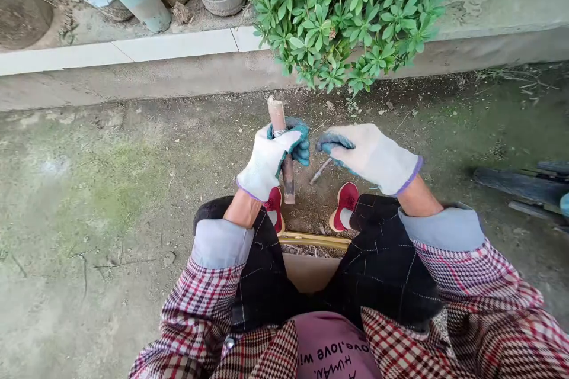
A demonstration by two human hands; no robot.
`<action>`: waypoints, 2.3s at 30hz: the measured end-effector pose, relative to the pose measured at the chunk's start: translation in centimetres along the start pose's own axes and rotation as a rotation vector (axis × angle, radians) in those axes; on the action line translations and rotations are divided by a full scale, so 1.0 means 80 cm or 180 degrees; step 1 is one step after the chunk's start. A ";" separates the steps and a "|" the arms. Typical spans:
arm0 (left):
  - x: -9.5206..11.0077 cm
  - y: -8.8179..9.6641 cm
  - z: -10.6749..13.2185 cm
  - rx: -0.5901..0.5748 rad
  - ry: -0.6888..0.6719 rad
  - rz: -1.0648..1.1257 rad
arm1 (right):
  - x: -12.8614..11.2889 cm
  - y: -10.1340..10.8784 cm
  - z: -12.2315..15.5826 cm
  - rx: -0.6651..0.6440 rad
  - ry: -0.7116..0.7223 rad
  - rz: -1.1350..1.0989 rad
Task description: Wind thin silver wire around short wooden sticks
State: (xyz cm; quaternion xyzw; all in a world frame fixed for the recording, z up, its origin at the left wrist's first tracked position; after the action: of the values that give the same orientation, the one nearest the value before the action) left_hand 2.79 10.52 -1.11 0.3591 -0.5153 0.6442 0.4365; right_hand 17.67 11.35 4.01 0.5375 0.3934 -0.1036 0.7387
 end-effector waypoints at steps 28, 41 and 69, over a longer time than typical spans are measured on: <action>-0.031 -0.034 0.038 -0.0292 0.0405 -0.0230 | 0.007 0.022 0.031 0.0756 -0.0225 -0.0631; -0.041 -0.029 0.043 -0.0244 0.0468 0.0192 | 0.023 0.031 0.032 0.0847 -0.0457 -0.1566; -0.049 -0.045 0.073 -0.0466 0.0731 -0.0411 | 0.057 0.036 0.032 0.1382 -0.0725 -0.2810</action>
State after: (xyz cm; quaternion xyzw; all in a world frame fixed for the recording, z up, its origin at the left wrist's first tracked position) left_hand 7.62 4.40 -2.17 0.2827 -0.4833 0.6123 0.5581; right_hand 23.53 11.50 3.18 0.4463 0.4695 -0.5435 0.5339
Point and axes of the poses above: each hand's wrist, its own z-axis away from the middle knuckle, its own y-axis out of the back of the hand, x = y × z, the point moved 10 cm from there along -z, towards the middle knuckle, and after that the axes turned 5 degrees about -y, right-handed, at the moved point
